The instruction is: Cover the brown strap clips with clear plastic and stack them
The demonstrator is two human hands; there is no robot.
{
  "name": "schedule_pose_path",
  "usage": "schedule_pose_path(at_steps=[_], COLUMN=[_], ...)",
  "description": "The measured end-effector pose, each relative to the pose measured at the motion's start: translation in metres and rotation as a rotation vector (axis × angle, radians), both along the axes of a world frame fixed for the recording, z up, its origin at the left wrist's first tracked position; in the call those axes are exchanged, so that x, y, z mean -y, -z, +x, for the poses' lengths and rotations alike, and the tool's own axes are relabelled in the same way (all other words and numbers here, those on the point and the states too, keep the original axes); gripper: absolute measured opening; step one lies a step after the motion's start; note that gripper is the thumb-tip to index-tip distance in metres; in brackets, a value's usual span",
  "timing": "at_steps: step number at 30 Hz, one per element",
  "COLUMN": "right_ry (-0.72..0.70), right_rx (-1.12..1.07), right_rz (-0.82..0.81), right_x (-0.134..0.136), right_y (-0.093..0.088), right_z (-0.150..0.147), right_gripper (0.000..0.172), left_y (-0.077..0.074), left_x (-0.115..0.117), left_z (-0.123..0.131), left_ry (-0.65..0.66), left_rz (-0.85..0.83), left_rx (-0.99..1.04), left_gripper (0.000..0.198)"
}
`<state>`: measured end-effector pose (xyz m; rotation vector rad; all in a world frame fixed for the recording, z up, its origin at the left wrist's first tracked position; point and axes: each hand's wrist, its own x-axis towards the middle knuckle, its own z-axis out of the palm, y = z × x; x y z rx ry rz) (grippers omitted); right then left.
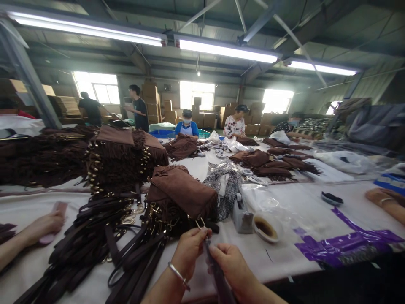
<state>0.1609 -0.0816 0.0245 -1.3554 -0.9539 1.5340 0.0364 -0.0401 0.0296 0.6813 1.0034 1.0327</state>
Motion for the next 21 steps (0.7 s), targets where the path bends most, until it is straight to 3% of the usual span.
schedule_pose_path(at_steps=[5,10,15,21], right_ry=[-0.019,-0.044,-0.047,-0.039], right_rx=[0.003,0.030,0.037,0.079], right_rz=[0.042,0.032,0.026,0.059], right_x=[-0.026,-0.023,-0.014,-0.017], right_y=[-0.009,-0.001,0.006,0.008], right_z=[-0.010,-0.015,-0.009,-0.004], right_gripper=[0.049,0.045,0.050,0.053], left_y=[0.002,-0.003,0.000,0.009], left_x=[0.009,0.003,-0.008,-0.010], left_z=[-0.014,-0.025,-0.017,-0.006], left_ry=[0.057,-0.066,-0.210,-0.198], left_rz=[0.019,-0.064,-0.032,0.106], left_rx=[0.029,0.109,0.230,0.278], left_gripper=[0.036,0.039,0.027,0.026])
